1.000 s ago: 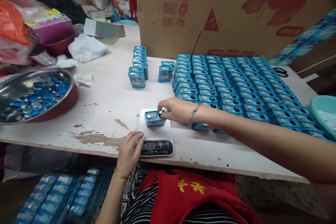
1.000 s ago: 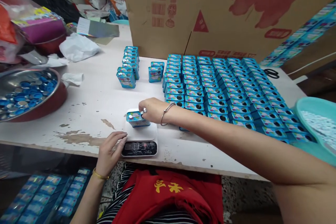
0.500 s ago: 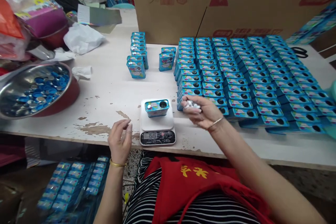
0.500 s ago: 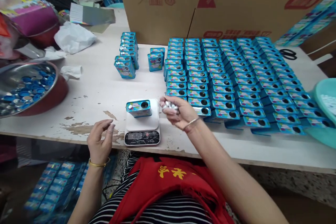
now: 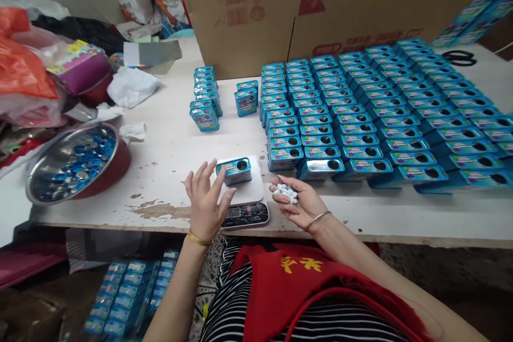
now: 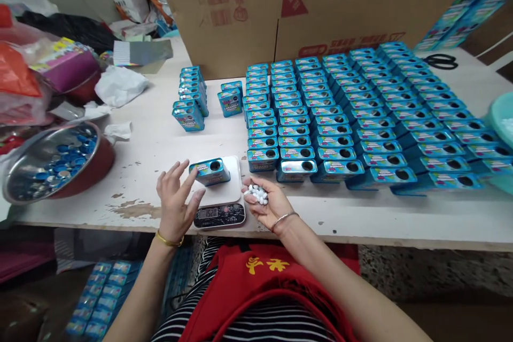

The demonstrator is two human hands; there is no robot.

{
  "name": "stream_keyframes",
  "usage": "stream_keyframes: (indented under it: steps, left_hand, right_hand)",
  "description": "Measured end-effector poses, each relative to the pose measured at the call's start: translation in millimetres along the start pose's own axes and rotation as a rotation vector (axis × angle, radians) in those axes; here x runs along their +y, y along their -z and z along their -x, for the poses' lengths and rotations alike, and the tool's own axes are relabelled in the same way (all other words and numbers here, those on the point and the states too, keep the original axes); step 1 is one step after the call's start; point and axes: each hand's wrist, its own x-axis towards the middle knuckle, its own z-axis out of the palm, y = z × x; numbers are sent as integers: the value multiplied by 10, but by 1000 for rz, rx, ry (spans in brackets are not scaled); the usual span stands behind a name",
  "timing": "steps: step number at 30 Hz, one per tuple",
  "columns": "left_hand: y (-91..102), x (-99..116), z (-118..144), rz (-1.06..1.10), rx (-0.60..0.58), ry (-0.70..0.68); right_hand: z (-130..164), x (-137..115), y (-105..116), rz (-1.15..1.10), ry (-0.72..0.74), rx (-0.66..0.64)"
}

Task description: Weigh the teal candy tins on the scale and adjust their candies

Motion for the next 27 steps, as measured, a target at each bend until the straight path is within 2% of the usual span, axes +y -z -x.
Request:
stream_keyframes:
  steps: [4, 8, 10, 12, 15, 20, 24, 27]
  left_hand:
    - [-60, 75, -116, 33, -54, -48]
    - [-85, 165, -216, 95, -121, -148]
    - [-70, 217, -259, 129, -107, -186]
    - [-43, 292, -291, 192, -45, -194]
    - [-19, 466, -296, 295, 29, -173]
    - [-127, 782, -210, 449, -6, -94]
    - [-217, 854, -208, 491, 51, -9]
    - [-212, 834, -292, 469, 37, -7]
  right_hand:
    - [-4, 32, -39, -32, -13, -39]
    - [-4, 24, -169, -105, 10, -32]
    - [-6, 3, -265, -149, 40, -13]
    - [-15, -25, -364, -194, 79, 1]
    - [-36, -65, -479, -268, 146, 4]
    - [-57, -68, -525, -324, 234, 50]
    - [-54, -30, -516, -333, 272, 89]
    - [-65, -19, -540, -328, 277, 75]
